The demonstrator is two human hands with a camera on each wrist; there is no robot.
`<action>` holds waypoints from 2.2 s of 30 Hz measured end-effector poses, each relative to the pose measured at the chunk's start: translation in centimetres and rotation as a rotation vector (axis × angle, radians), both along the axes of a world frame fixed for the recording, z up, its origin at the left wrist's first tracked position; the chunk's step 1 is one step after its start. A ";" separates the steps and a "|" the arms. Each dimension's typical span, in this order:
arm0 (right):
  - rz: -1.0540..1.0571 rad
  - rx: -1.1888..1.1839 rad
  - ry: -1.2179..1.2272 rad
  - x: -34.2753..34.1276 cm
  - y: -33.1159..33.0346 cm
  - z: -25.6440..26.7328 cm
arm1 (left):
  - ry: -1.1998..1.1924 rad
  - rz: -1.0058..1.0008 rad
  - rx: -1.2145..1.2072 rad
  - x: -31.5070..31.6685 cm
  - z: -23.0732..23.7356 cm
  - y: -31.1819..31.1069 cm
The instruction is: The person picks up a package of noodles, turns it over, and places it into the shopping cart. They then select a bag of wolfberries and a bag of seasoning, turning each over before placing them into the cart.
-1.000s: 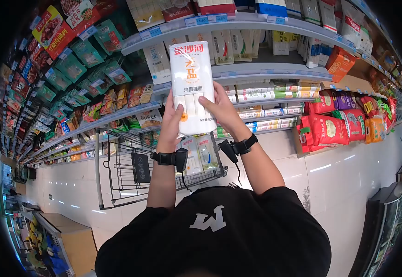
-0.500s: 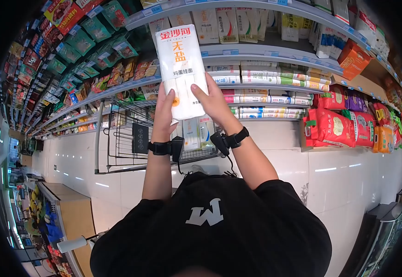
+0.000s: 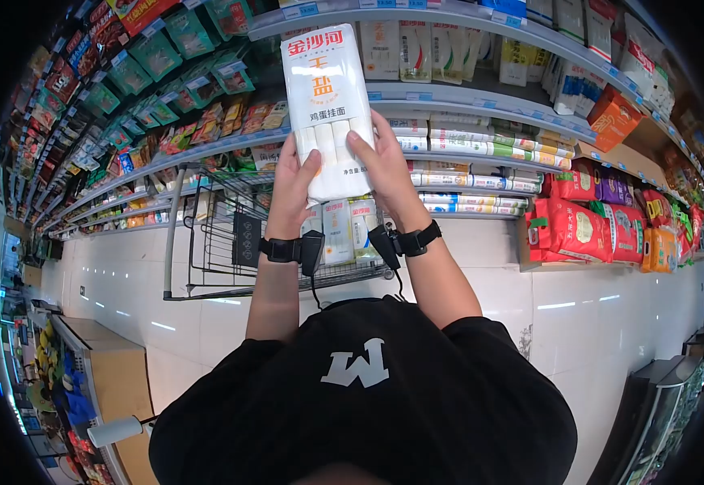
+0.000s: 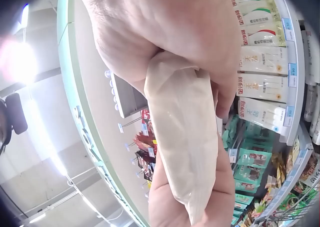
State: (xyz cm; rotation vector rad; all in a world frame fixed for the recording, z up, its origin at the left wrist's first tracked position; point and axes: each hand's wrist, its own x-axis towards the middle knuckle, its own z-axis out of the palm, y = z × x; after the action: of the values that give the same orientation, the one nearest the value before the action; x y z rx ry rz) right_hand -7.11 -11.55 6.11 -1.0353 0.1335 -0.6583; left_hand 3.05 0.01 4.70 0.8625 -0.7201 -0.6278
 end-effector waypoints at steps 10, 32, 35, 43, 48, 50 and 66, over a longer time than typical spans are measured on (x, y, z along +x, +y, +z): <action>-0.023 0.035 -0.047 3.7 3.1 0.3 | 0.046 -0.001 -0.050 3.7 -0.4 2.4; -0.345 -0.504 0.170 4.8 2.5 -0.7 | -0.051 0.100 0.014 4.3 0.9 2.9; -0.310 -0.622 0.144 5.6 3.2 0.1 | -0.321 0.233 0.072 3.7 0.7 2.1; -0.159 -0.079 -0.073 6.2 3.4 0.5 | -0.898 0.249 0.196 4.3 2.3 3.0; 0.030 0.112 -0.076 4.1 2.2 1.4 | -0.542 0.384 0.178 6.2 1.5 3.8; 0.161 0.157 -0.074 3.5 1.9 1.5 | -0.381 0.238 0.247 5.9 1.1 4.1; 0.073 -0.225 0.104 5.4 3.7 0.9 | -0.087 0.240 0.192 4.5 -0.6 5.1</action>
State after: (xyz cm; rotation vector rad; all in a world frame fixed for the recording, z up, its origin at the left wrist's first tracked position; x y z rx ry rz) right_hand -1.70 -7.86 6.99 -1.2862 0.1130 -0.5620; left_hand 7.55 5.14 4.11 1.1405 -0.6289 -0.4505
